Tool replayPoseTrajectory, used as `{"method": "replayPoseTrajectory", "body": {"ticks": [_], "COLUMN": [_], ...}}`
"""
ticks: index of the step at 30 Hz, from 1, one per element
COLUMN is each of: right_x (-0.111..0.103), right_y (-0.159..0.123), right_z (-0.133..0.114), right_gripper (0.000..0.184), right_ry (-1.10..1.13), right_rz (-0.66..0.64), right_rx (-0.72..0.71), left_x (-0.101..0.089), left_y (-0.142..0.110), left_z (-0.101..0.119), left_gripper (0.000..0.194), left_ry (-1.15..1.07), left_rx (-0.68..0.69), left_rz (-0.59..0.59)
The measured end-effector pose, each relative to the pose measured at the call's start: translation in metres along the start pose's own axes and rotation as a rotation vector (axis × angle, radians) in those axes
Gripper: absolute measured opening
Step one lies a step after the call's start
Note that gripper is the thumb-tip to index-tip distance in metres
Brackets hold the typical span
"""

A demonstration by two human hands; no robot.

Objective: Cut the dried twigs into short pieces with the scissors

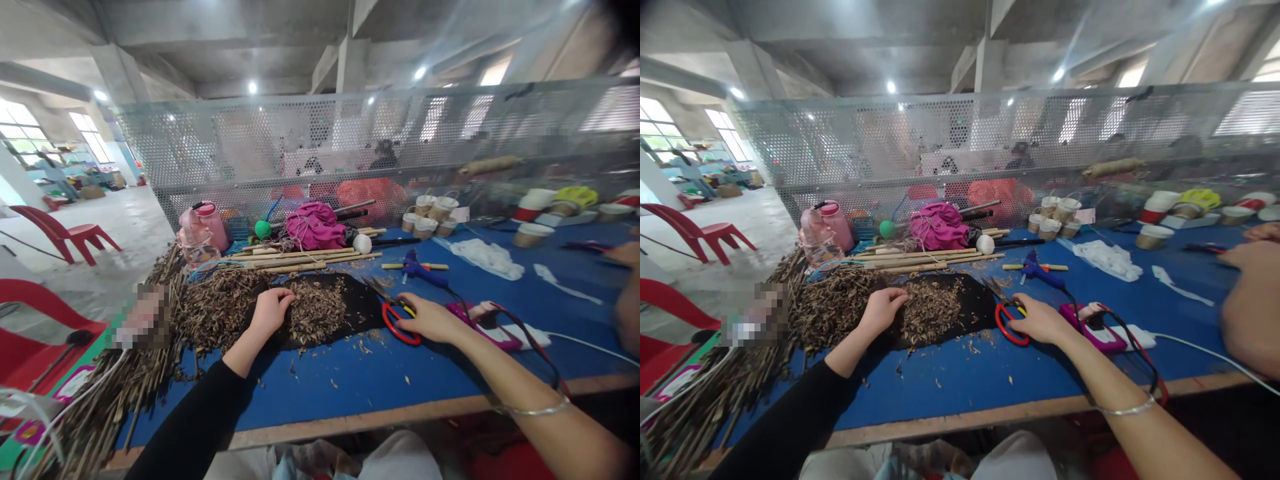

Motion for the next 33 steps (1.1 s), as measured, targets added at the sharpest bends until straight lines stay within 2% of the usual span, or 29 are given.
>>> {"method": "replayPoseTrajectory", "body": {"ticks": [2,4,6,7,9,11,13,17,25,29,33], "right_x": [-0.003,-0.005,-0.004,-0.001,0.006,0.015,0.025,0.038,0.048,0.055,0.062], "right_y": [-0.009,-0.024,-0.043,-0.053,-0.068,-0.079,-0.085,-0.086,-0.071,-0.065,-0.06], "right_z": [-0.011,-0.028,-0.05,-0.061,-0.083,-0.101,-0.114,-0.126,-0.138,-0.14,-0.136], "right_gripper": [0.061,0.06,0.059,0.056,0.045,0.037,0.031,0.045,0.052,0.056,0.055], "right_ry": [0.204,0.563,0.976,1.094,1.172,1.156,1.144,1.158,1.043,0.99,0.92], "right_rz": [0.025,-0.008,-0.159,-0.271,-0.433,-0.57,-0.652,-0.717,-0.635,-0.599,-0.503], "right_rx": [0.102,0.131,0.073,0.075,0.083,0.081,0.103,0.2,0.228,0.174,0.055], "left_x": [-0.001,-0.004,-0.006,-0.007,-0.006,-0.004,0.0,0.005,0.002,0.003,0.007], "left_y": [-0.001,-0.003,-0.004,-0.005,-0.006,-0.008,-0.011,-0.017,-0.024,-0.024,-0.024], "left_z": [-0.002,-0.002,0.0,0.002,0.006,0.009,0.011,0.016,0.024,0.023,0.022], "left_gripper": [0.016,0.017,0.021,0.024,0.024,0.02,0.016,0.015,0.019,0.02,0.022], "left_ry": [0.038,0.089,0.129,0.139,0.135,0.113,0.093,0.072,0.226,0.313,0.359], "left_rx": [0.041,0.045,0.022,0.012,0.016,0.044,0.078,0.139,0.315,0.349,0.346], "left_rz": [0.0,0.026,0.075,0.102,0.151,0.183,0.192,0.185,0.117,0.103,0.073]}}
Point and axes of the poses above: each hand's wrist, its own y-axis towards the middle knuckle, its own x-axis out of the palm, z = x × y, the point moved 1 cm from there along y, towards the middle knuckle, and after that the axes turned 10 degrees about y, right-handed, at the moved point
